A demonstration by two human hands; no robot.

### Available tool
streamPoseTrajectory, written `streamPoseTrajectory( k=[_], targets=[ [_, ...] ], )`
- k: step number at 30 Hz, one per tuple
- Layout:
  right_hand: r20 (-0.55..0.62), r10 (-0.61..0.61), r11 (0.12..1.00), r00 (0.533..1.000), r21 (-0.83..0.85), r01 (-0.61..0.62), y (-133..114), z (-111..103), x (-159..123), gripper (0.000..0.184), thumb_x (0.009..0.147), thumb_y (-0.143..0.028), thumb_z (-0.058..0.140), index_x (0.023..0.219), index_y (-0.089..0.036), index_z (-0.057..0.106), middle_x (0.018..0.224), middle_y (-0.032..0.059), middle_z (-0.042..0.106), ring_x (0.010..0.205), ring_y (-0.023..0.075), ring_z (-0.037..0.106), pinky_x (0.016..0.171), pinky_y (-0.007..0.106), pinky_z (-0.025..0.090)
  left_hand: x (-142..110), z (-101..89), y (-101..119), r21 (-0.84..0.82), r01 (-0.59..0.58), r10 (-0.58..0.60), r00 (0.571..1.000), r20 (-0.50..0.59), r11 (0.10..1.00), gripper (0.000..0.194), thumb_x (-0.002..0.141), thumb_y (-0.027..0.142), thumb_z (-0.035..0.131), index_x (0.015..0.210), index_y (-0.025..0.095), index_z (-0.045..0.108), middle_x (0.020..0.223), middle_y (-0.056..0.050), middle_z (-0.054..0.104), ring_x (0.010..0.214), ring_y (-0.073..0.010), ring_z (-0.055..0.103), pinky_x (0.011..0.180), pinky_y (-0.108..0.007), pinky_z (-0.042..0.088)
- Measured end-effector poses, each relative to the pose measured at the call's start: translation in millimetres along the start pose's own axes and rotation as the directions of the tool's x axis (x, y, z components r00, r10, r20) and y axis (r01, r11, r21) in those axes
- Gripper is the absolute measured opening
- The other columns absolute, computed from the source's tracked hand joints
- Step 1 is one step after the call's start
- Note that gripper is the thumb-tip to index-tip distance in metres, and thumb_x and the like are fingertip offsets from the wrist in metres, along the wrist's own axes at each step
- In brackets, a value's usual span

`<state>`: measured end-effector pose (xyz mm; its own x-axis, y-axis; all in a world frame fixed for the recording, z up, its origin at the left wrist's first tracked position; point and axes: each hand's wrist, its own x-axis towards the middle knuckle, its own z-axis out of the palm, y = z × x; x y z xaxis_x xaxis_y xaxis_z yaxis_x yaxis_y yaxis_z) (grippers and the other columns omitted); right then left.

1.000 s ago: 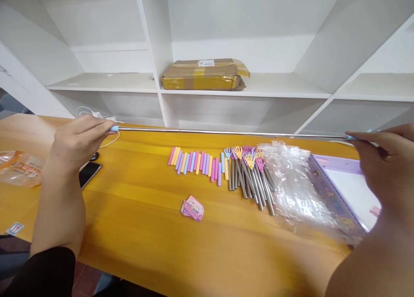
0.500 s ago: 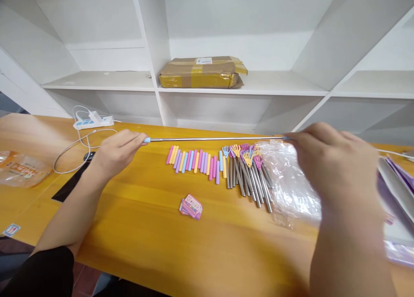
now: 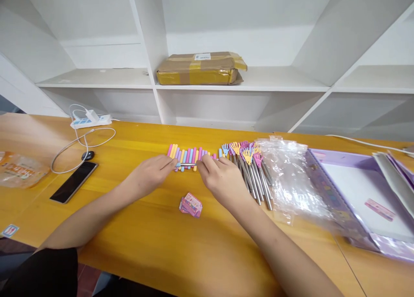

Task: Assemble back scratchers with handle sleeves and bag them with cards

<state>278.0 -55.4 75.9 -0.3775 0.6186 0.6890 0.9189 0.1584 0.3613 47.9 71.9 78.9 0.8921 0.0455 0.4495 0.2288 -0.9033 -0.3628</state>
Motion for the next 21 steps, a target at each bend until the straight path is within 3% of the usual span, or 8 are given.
streamPoseTrajectory(
  k=[6,21],
  targets=[
    [0.001,0.016,0.999,1.000,0.030,-0.016,8.7,-8.0,-0.3,0.017,0.097,-0.003,0.059,0.092,-0.017,0.068,0.080,0.0022,0.060,0.067,0.0137,0.039,0.068,0.032,0.030,0.1,-6.6,-6.6,-0.005,0.033,-0.033,0.999,-0.001,0.999,0.023,0.102,0.001,0.044,0.109,0.014,0.062,0.089,-0.007,0.071,0.075,-0.0195,0.065,0.062,-0.031,0.047],
    [-0.039,0.029,0.999,0.999,0.039,-0.028,10.8,-14.9,-0.6,0.014,0.097,-0.005,0.064,0.102,-0.018,0.068,0.093,0.0014,0.072,0.068,0.0116,0.048,0.067,0.031,0.032,0.1,-18.6,-7.3,-0.056,0.053,-0.056,0.996,-0.065,0.997,0.024,0.107,0.010,0.050,0.127,0.014,0.062,0.095,-0.006,0.075,0.079,-0.0185,0.069,0.063,-0.029,0.049]
  ],
)
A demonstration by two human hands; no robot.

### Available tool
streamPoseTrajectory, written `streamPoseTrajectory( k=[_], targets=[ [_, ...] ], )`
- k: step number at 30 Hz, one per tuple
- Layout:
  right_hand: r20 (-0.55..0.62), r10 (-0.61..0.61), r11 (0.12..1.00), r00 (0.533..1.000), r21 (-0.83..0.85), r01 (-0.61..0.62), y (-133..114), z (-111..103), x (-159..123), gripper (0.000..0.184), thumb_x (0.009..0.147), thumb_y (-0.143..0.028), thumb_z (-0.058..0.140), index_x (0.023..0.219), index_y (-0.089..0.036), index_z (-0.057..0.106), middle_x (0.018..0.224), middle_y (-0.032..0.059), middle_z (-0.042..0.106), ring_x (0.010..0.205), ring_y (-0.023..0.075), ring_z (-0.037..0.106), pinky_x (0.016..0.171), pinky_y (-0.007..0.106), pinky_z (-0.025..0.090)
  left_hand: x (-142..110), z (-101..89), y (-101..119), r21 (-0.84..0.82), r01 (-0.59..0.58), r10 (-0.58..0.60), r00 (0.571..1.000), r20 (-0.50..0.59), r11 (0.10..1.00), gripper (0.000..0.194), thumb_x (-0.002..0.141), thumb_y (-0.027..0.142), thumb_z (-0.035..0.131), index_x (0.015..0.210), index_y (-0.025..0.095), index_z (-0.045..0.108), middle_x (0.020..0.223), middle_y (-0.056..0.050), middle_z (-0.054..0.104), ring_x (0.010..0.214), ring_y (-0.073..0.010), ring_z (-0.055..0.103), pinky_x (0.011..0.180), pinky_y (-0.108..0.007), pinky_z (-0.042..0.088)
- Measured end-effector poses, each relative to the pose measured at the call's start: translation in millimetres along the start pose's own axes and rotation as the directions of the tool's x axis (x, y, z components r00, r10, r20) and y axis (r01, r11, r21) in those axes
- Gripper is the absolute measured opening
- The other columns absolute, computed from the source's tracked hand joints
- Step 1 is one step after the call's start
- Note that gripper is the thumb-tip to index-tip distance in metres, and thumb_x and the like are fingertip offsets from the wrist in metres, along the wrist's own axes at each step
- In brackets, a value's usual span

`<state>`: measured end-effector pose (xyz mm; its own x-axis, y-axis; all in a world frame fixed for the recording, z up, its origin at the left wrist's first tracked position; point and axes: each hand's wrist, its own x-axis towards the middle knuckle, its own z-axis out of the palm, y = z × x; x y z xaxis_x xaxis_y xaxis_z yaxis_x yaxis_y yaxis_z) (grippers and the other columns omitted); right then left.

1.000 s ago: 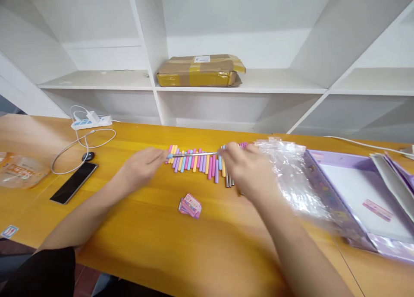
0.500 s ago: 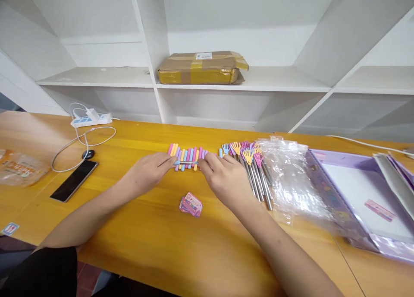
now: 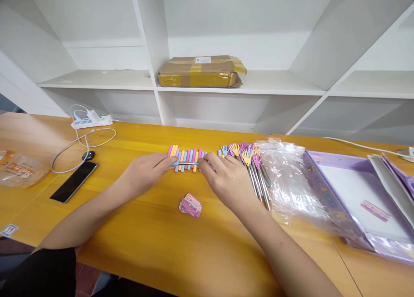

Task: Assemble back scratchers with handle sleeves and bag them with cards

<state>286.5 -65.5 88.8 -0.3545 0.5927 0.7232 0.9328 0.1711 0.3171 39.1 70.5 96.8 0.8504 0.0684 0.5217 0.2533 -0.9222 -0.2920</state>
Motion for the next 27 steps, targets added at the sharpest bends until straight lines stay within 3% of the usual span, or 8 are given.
streamPoseTrajectory(
  k=[5,10,15,27],
  targets=[
    [0.005,-0.024,0.999,1.000,0.022,0.023,-1.2,-1.2,-0.7,0.013,0.098,-0.007,0.066,0.104,-0.018,0.068,0.091,0.0010,0.071,0.068,0.0112,0.051,0.067,0.032,0.032,3.2,-3.9,1.2,0.017,0.023,-0.021,0.997,-0.075,1.000,0.012,0.109,0.025,0.058,0.112,0.017,0.067,0.086,-0.003,0.073,0.073,-0.0170,0.066,0.059,-0.029,0.045],
    [-0.003,-0.030,0.999,1.000,0.015,0.030,-3.3,-5.7,0.6,0.012,0.098,-0.007,0.066,0.103,-0.018,0.068,0.087,0.0000,0.070,0.065,0.0108,0.048,0.065,0.032,0.032,5.6,-7.9,2.4,0.058,0.006,-0.001,0.996,-0.094,0.998,0.008,0.106,0.018,0.061,0.110,0.017,0.067,0.089,-0.003,0.074,0.075,-0.0188,0.063,0.063,-0.032,0.047],
    [-0.024,-0.021,1.000,0.999,0.001,0.021,-5.8,-13.3,3.8,0.016,0.097,-0.005,0.065,0.103,-0.019,0.069,0.084,-0.0007,0.068,0.063,0.0104,0.046,0.062,0.031,0.032,6.1,-10.8,4.8,0.079,-0.002,0.011,0.994,-0.111,0.997,0.018,0.104,0.012,0.058,0.120,0.017,0.066,0.091,-0.004,0.075,0.075,-0.0187,0.062,0.064,-0.033,0.048],
    [-0.052,0.002,1.000,0.999,0.011,-0.002,-6.0,-15.4,5.0,0.019,0.096,-0.002,0.064,0.101,-0.019,0.069,0.080,-0.0016,0.064,0.066,0.0112,0.045,0.064,0.029,0.031,5.5,-11.1,2.9,0.035,0.017,-0.011,0.985,-0.172,0.999,0.010,0.103,0.013,0.063,0.111,0.017,0.067,0.087,-0.003,0.073,0.075,-0.0189,0.059,0.064,-0.034,0.046]
  ],
)
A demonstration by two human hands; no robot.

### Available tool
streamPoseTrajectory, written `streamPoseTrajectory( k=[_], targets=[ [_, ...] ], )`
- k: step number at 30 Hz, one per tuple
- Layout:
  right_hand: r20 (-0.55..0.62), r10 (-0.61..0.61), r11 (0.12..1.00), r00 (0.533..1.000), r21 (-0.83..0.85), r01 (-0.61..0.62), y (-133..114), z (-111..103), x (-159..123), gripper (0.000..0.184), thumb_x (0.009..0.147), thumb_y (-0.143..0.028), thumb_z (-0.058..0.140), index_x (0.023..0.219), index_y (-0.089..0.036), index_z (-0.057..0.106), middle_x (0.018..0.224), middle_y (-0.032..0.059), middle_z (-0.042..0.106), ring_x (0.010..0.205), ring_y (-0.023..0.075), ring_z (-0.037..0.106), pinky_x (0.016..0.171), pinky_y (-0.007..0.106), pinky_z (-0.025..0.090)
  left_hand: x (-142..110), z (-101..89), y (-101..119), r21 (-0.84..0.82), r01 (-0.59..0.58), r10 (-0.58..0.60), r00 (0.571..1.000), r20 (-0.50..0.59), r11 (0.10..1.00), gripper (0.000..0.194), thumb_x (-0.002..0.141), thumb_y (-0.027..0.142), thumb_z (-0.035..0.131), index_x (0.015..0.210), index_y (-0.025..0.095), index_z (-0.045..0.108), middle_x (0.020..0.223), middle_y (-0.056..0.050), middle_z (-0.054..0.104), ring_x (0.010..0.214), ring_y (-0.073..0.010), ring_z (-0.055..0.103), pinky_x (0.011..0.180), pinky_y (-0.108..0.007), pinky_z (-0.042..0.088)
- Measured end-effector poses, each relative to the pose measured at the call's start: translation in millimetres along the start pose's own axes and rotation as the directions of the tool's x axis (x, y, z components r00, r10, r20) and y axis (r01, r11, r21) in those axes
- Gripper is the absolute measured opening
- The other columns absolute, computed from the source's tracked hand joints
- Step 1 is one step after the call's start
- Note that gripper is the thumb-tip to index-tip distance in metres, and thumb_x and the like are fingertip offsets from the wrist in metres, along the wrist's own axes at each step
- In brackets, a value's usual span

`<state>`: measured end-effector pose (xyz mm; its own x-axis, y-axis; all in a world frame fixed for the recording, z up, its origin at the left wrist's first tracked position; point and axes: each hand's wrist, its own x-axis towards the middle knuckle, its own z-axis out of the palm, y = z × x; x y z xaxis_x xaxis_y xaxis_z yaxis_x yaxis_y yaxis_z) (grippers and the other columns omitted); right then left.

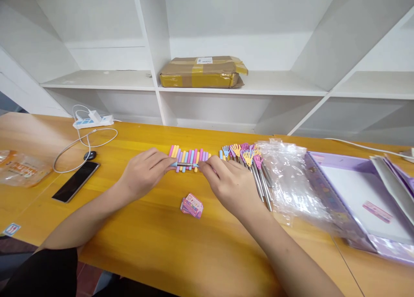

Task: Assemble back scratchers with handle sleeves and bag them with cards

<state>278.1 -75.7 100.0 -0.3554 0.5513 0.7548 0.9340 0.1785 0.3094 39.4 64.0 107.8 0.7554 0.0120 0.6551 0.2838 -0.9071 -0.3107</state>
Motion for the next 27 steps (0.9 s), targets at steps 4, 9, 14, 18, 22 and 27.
streamPoseTrajectory(
  k=[4,9,14,18,22,27],
  targets=[
    [-0.012,0.014,1.000,1.000,-0.011,-0.014,2.6,1.9,-2.4,0.018,0.097,-0.004,0.063,0.102,-0.020,0.069,0.083,-0.0016,0.066,0.067,0.0099,0.047,0.064,0.029,0.031,0.5,1.0,-2.4,0.011,-0.002,0.002,1.000,-0.013,1.000,0.011,0.101,0.011,0.065,0.109,0.017,0.068,0.084,-0.002,0.072,0.075,-0.0190,0.058,0.063,-0.034,0.045],
    [-0.015,0.013,0.997,1.000,-0.071,-0.014,5.4,4.3,-4.7,0.018,0.097,-0.005,0.065,0.102,-0.021,0.070,0.082,-0.0015,0.066,0.065,0.0098,0.044,0.064,0.029,0.030,-0.8,2.3,-4.9,0.013,-0.011,0.011,0.999,-0.035,1.000,0.012,0.101,0.010,0.063,0.109,0.017,0.069,0.084,-0.003,0.072,0.076,-0.0190,0.059,0.066,-0.034,0.047],
    [-0.065,0.017,0.989,0.998,-0.147,-0.027,26.5,2.4,-5.6,0.014,0.098,-0.010,0.067,0.101,-0.022,0.072,0.084,-0.0025,0.069,0.069,0.0097,0.049,0.067,0.026,0.036,-3.0,-0.8,-26.0,-0.007,0.057,-0.057,0.997,-0.056,0.998,0.017,0.106,0.014,0.057,0.115,0.021,0.069,0.088,-0.003,0.073,0.080,-0.0181,0.064,0.068,-0.032,0.050],
    [-0.179,0.037,0.963,0.983,-0.255,-0.083,82.8,-0.3,-21.0,0.012,0.095,-0.014,0.070,0.096,-0.024,0.075,0.088,-0.0023,0.074,0.070,0.0089,0.048,0.063,0.024,0.034,-9.7,-6.8,-70.3,-0.024,0.076,-0.077,0.994,-0.075,0.997,0.018,0.109,0.019,0.055,0.115,0.024,0.070,0.095,-0.002,0.076,0.084,-0.0182,0.067,0.074,-0.032,0.055],
    [-0.271,0.296,0.857,0.916,-0.347,-0.380,154.5,-14.8,-53.7,0.024,0.096,-0.027,0.066,0.076,-0.020,0.076,0.076,0.0041,0.067,0.062,0.0096,0.046,0.054,0.027,0.026,-24.4,-21.5,-121.5,0.034,0.133,-0.124,0.973,-0.194,0.990,0.023,0.110,0.020,0.051,0.104,0.025,0.073,0.087,-0.001,0.075,0.081,-0.0179,0.068,0.072,-0.033,0.055],
    [-0.292,0.232,0.860,0.928,-0.385,-0.336,176.8,-41.3,-66.4,0.019,0.091,-0.026,0.069,0.074,-0.021,0.076,0.075,0.0011,0.069,0.061,0.0092,0.053,0.048,0.024,0.028,-19.2,-39.2,-124.6,0.105,0.309,-0.295,0.947,-0.124,0.945,0.017,0.110,0.035,0.059,0.113,0.024,0.072,0.099,-0.003,0.075,0.095,-0.0211,0.068,0.086,-0.040,0.056]
  ],
)
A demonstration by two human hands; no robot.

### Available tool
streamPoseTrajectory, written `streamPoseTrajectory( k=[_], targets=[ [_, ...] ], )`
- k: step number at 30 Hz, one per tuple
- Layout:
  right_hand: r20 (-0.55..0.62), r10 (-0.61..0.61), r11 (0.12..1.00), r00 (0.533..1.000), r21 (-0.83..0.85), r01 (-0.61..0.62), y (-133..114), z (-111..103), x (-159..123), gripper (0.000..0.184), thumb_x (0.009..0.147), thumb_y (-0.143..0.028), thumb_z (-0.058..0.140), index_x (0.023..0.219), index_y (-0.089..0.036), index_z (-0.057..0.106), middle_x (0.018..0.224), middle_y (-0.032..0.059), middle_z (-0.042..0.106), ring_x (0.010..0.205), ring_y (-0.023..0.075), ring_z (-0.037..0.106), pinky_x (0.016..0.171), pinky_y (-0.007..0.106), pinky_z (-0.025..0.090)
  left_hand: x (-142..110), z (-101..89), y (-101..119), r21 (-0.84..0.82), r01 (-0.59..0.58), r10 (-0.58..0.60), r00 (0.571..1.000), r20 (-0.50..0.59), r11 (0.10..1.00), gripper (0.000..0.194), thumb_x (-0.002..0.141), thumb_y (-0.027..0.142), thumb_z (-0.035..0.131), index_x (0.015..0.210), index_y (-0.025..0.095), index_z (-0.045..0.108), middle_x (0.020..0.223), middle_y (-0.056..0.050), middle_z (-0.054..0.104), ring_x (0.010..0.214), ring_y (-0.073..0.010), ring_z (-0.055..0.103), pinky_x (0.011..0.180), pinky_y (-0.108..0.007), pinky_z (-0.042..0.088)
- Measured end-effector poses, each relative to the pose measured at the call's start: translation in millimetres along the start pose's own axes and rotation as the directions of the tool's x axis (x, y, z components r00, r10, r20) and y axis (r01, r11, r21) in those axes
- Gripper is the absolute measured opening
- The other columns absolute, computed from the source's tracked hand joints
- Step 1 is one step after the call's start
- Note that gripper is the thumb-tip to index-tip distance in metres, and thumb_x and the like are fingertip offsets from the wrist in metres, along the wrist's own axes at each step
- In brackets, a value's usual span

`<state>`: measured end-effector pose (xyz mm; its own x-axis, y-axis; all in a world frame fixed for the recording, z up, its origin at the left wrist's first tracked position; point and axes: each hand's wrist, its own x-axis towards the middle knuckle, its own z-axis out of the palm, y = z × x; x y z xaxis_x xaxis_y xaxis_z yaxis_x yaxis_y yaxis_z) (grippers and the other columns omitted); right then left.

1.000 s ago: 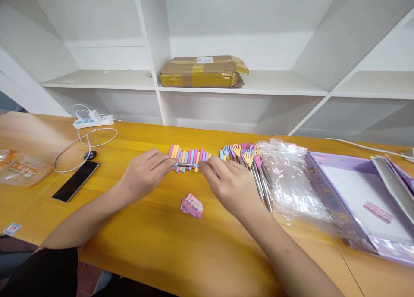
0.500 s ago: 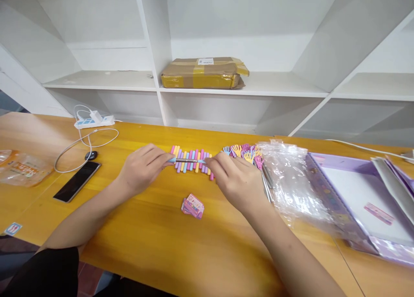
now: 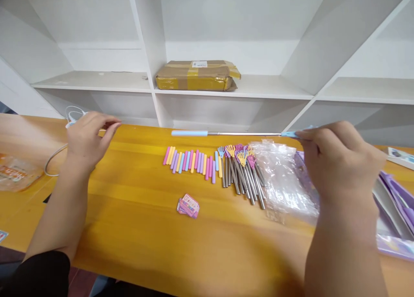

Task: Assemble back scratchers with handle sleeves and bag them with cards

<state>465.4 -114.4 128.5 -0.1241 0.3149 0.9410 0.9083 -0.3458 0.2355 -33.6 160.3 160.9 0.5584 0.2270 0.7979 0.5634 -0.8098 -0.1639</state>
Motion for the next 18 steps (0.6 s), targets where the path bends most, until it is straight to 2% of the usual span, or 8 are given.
streamPoseTrajectory(
  k=[3,5,7,9,11,13,16,18],
  targets=[
    [-0.061,-0.146,0.989,0.987,0.019,0.147,-27.7,-12.5,13.8,0.012,0.087,-0.013,0.070,0.080,-0.021,0.072,0.079,-0.0028,0.071,0.063,0.0073,0.054,0.049,0.023,0.030,4.9,0.5,39.9,-0.048,-0.079,0.081,0.996,0.043,0.996,0.037,0.107,0.047,0.063,0.133,0.021,0.064,0.120,-0.010,0.075,0.112,-0.0279,0.067,0.098,-0.047,0.055],
    [-0.066,-0.217,0.974,0.974,0.053,0.220,-50.2,-18.7,22.6,0.013,0.086,-0.009,0.072,0.082,-0.021,0.069,0.080,-0.0038,0.071,0.063,0.0073,0.054,0.049,0.022,0.032,3.8,5.7,67.3,-0.094,-0.164,0.176,0.975,0.134,0.982,0.051,0.104,0.050,0.065,0.142,0.017,0.057,0.131,-0.014,0.072,0.120,-0.0317,0.065,0.102,-0.049,0.054],
    [-0.054,-0.249,0.959,0.967,0.127,0.254,-67.9,-23.5,28.0,0.016,0.086,-0.006,0.073,0.087,-0.021,0.068,0.083,-0.0036,0.072,0.065,0.0077,0.055,0.052,0.022,0.036,-0.7,11.8,86.3,-0.098,-0.241,0.255,0.952,0.171,0.966,0.043,0.107,0.043,0.062,0.141,0.016,0.057,0.129,-0.014,0.073,0.115,-0.0308,0.066,0.095,-0.045,0.055],
    [-0.038,-0.252,0.949,0.967,0.186,0.254,-79.3,-27.2,30.0,0.019,0.086,-0.004,0.074,0.092,-0.021,0.067,0.086,-0.0031,0.072,0.067,0.0085,0.056,0.056,0.022,0.039,-6.1,15.5,94.5,-0.069,-0.292,0.299,0.939,0.171,0.954,0.025,0.111,0.030,0.055,0.131,0.017,0.062,0.109,-0.010,0.076,0.097,-0.0261,0.067,0.079,-0.039,0.052],
    [-0.023,-0.257,0.943,0.966,0.211,0.256,-85.7,-30.0,30.6,0.019,0.087,-0.005,0.074,0.093,-0.022,0.066,0.085,-0.0032,0.071,0.068,0.0092,0.055,0.058,0.022,0.041,-9.0,15.9,93.9,-0.030,-0.303,0.303,0.937,0.171,0.953,0.017,0.111,0.022,0.051,0.117,0.019,0.066,0.086,-0.005,0.071,0.077,-0.0219,0.062,0.066,-0.035,0.044],
    [-0.022,-0.283,0.933,0.959,0.227,0.280,-88.7,-31.7,31.3,0.019,0.088,-0.007,0.074,0.090,-0.022,0.062,0.081,-0.0041,0.070,0.066,0.0094,0.053,0.059,0.022,0.041,-7.7,14.1,87.4,0.013,-0.292,0.286,0.945,0.159,0.956,0.017,0.110,0.021,0.052,0.106,0.021,0.068,0.075,-0.002,0.065,0.069,-0.0201,0.055,0.061,-0.034,0.036],
    [-0.005,-0.316,0.919,0.949,0.249,0.307,-83.6,-30.2,31.3,0.018,0.090,-0.011,0.075,0.089,-0.023,0.062,0.080,-0.0043,0.070,0.067,0.0102,0.054,0.061,0.023,0.042,-0.3,11.2,67.0,0.049,-0.295,0.286,0.949,0.131,0.954,0.020,0.109,0.023,0.053,0.097,0.022,0.070,0.073,-0.001,0.066,0.068,-0.0203,0.053,0.061,-0.035,0.033],
    [0.008,-0.269,0.942,0.963,0.212,0.261,-68.1,-25.4,27.4,0.012,0.091,-0.015,0.074,0.088,-0.024,0.066,0.080,-0.0031,0.071,0.069,0.0108,0.057,0.061,0.023,0.042,3.7,9.7,43.5,0.058,-0.267,0.258,0.958,0.128,0.962,0.024,0.110,0.027,0.053,0.094,0.024,0.071,0.075,-0.002,0.069,0.070,-0.0218,0.053,0.065,-0.037,0.034]
  ],
)
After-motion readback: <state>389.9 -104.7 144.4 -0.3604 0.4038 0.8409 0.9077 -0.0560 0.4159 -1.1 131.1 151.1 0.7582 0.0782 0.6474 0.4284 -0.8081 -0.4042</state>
